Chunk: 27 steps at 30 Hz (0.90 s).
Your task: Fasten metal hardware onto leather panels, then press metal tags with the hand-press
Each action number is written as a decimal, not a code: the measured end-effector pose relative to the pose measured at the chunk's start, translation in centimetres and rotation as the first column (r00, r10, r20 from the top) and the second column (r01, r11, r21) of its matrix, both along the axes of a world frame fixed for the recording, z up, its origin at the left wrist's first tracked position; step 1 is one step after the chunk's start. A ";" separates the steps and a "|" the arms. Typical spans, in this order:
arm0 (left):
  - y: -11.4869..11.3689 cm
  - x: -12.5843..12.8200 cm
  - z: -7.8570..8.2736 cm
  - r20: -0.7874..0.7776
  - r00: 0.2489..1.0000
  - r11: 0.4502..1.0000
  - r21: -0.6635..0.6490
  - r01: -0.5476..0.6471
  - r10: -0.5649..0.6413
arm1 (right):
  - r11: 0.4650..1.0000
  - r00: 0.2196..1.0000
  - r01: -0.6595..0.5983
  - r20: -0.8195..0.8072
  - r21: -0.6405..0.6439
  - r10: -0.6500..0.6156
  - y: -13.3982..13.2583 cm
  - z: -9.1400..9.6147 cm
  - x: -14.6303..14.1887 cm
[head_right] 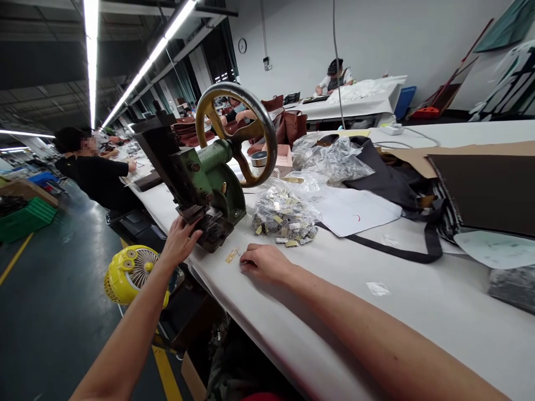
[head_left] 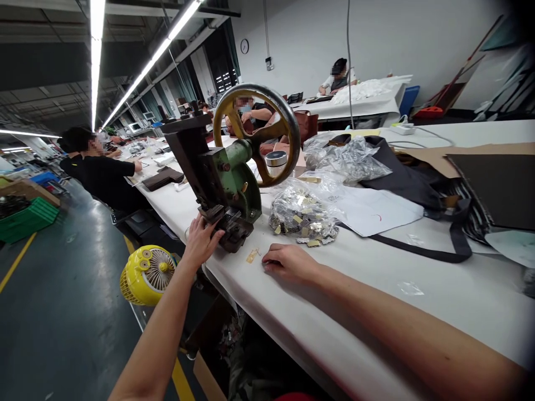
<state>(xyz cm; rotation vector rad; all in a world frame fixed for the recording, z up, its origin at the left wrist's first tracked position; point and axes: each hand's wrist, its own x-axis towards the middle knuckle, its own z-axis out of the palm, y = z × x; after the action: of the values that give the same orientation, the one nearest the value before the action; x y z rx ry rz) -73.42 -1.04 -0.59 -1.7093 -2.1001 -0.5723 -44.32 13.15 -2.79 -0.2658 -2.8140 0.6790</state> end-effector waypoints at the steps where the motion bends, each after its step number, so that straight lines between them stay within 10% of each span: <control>1: 0.1 0.3 -0.3 0.030 1.000 0.999 0.043 -0.009 0.008 | 1.000 1.000 0.004 -0.002 -0.009 -0.004 0.0 0.0 0.0; 27: 0.5 1.5 -0.6 0.102 0.994 0.996 0.076 -0.046 0.038 | 0.998 0.999 0.045 0.013 -0.031 -0.045 -0.1 -0.1 -0.2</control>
<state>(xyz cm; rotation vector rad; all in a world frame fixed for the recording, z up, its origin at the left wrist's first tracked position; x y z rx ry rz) -71.92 -0.53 -1.19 -1.6212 -2.1466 -0.7314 -44.55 13.03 -2.86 -0.3390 -2.8017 0.7140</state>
